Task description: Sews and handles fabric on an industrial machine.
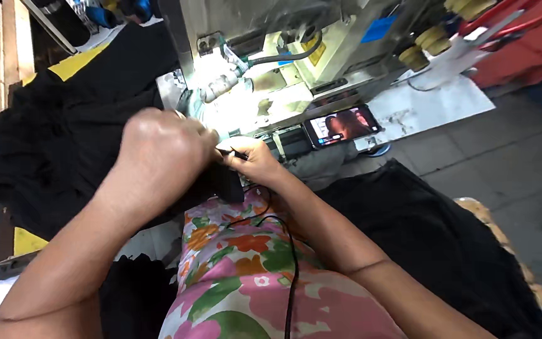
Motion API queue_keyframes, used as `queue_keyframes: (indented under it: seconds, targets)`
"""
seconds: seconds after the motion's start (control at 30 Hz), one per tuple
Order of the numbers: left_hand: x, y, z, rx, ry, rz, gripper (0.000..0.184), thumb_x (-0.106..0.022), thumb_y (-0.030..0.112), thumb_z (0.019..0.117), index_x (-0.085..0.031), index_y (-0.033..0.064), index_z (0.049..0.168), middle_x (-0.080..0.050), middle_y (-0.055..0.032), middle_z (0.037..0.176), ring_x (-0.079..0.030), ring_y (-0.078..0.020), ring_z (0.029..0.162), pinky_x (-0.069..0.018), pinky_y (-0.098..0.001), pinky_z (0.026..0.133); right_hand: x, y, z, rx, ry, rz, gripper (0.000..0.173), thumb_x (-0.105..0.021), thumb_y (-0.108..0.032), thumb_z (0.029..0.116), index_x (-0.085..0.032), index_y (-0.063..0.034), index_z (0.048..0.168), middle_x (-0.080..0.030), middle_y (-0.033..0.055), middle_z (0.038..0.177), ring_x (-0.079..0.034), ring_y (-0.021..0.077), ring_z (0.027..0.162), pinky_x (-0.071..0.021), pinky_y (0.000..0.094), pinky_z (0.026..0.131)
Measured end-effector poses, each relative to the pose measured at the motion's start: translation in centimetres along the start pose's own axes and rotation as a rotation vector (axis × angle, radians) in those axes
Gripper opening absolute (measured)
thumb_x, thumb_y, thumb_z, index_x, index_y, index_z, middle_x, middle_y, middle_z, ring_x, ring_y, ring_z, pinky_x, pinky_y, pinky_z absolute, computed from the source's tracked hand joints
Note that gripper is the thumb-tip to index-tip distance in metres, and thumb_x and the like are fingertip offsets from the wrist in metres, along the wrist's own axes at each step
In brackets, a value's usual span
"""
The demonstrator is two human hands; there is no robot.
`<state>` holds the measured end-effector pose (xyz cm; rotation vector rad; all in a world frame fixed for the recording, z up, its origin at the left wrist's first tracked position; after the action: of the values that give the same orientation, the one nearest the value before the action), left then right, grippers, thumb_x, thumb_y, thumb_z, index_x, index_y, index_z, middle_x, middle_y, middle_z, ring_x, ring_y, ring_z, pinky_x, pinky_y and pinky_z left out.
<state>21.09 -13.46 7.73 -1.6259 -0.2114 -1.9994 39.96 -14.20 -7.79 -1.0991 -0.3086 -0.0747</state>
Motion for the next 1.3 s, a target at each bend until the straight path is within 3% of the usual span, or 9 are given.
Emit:
queue_keyframes:
  seconds: [0.1, 0.17, 0.23, 0.37, 0.63, 0.77, 0.87, 1.0, 1.3]
  targets:
    - [-1.8, 0.1, -1.1, -0.090, 0.087, -0.068, 0.036, -0.059, 0.036, 0.1011, -0.067, 0.0040, 0.086, -0.063, -0.0136, 0.072, -0.063, -0.0356, 0.066, -0.0461, -0.0486, 0.058, 0.2, -1.0, -0.2, 0.054, -0.059, -0.053, 0.010, -0.069, -0.008, 0.0931, -0.076, -0.0026, 0.098, -0.071, 0.0074, 0.100, -0.065, 0.0094, 0.091, -0.0550, 0.0259, 0.084]
    - [-4.2, -1.6, -2.1, 0.057, -0.027, -0.127, 0.059, -0.073, 0.056, 0.0848, -0.070, 0.0050, 0.115, -0.066, -0.0234, 0.099, -0.063, -0.0469, 0.093, -0.0485, -0.0634, 0.083, 0.2, -1.6, -0.8, 0.047, -0.080, -0.087, 0.010, -0.072, -0.013, 0.0931, -0.074, -0.0031, 0.090, -0.070, 0.0057, 0.092, -0.065, 0.0081, 0.083, -0.0561, 0.0244, 0.076]
    - [-6.8, -3.1, -2.9, 0.225, -0.191, -0.166, 0.080, -0.091, 0.037, 0.0689, -0.061, 0.0107, 0.138, -0.056, -0.0313, 0.126, -0.056, -0.0552, 0.114, -0.0468, -0.0694, 0.093, 0.1, -1.5, -1.2, 0.037, -0.075, -0.041, 0.008, -0.072, -0.009, 0.0923, -0.074, -0.0020, 0.088, -0.071, 0.0052, 0.092, -0.067, 0.0059, 0.084, -0.0573, 0.0225, 0.077]
    - [-8.2, -4.0, -2.2, 0.250, -0.067, -0.157, 0.058, -0.073, -0.013, 0.0721, -0.066, 0.0034, 0.127, -0.058, -0.0335, 0.109, -0.062, -0.0551, 0.094, -0.0530, -0.0641, 0.072, 0.1, -0.3, -0.7, -0.028, -0.029, -0.027, 0.012, -0.069, -0.012, 0.0958, -0.075, -0.0020, 0.097, -0.073, 0.0055, 0.096, -0.067, 0.0043, 0.085, -0.0561, 0.0220, 0.080]
    - [-8.4, -2.6, -2.3, 0.248, -0.059, -0.112, 0.070, -0.085, 0.021, 0.0710, -0.063, 0.0148, 0.137, -0.056, -0.0300, 0.120, -0.059, -0.0513, 0.104, -0.0502, -0.0619, 0.078, 0.1, -1.1, 0.0, -0.014, -0.092, -0.077, 0.011, -0.071, -0.015, 0.0955, -0.073, -0.0046, 0.092, -0.069, 0.0038, 0.094, -0.064, 0.0067, 0.083, -0.0559, 0.0232, 0.075]
    - [-9.4, -3.4, -1.7, 0.236, 0.107, -0.015, 0.043, -0.081, 0.023, 0.0748, -0.071, 0.0069, 0.114, -0.061, -0.0281, 0.109, -0.060, -0.0513, 0.099, -0.0497, -0.0613, 0.074, 0.2, -0.2, 0.2, -0.034, -0.035, -0.074, 0.015, -0.064, -0.015, 0.0998, -0.073, -0.0025, 0.100, -0.069, 0.0067, 0.100, -0.064, 0.0074, 0.091, -0.0542, 0.0238, 0.083]
    - [-8.6, -2.2, -1.2, 0.150, 0.239, 0.009, 0.013, -0.074, 0.016, 0.0854, -0.068, 0.0065, 0.093, -0.065, -0.0216, 0.115, -0.058, -0.0442, 0.114, -0.0428, -0.0587, 0.097, 0.4, -1.2, 0.2, -0.029, -0.041, -0.034, 0.012, -0.064, -0.014, 0.0988, -0.070, -0.0031, 0.098, -0.065, 0.0052, 0.096, -0.061, 0.0060, 0.083, -0.0532, 0.0214, 0.075]
    - [-11.1, -2.5, -1.6, 0.034, 0.297, -0.160, 0.015, -0.060, 0.006, 0.0985, -0.073, 0.0084, 0.107, -0.073, -0.0118, 0.117, -0.059, -0.0339, 0.130, -0.0314, -0.0545, 0.120, -0.3, -1.0, -1.2, 0.014, 0.066, -0.074, 0.008, -0.070, -0.008, 0.0935, -0.073, -0.0008, 0.097, -0.071, 0.0089, 0.104, -0.068, 0.0093, 0.093, -0.0579, 0.0250, 0.083]
    - [-12.7, -3.7, -1.6, 0.267, 0.192, -0.191, 0.048, -0.050, -0.002, 0.0943, -0.076, 0.0270, 0.122, -0.073, -0.0022, 0.123, -0.061, -0.0318, 0.119, -0.0407, -0.0541, 0.095, -1.1, -0.2, 0.0, -0.122, 0.192, 0.034, 0.014, -0.071, -0.010, 0.0942, -0.074, -0.0002, 0.104, -0.070, 0.0035, 0.094, -0.057, -0.0014, 0.063, -0.0502, 0.0153, 0.057]
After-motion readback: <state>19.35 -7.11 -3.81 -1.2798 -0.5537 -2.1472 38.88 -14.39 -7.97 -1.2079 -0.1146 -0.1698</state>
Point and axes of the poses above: each hand's wrist, its own z-axis towards the middle knuckle, its own x-axis out of the back of the hand, y = z × x, the point moved 1 cm from there along z, towards the middle knuckle
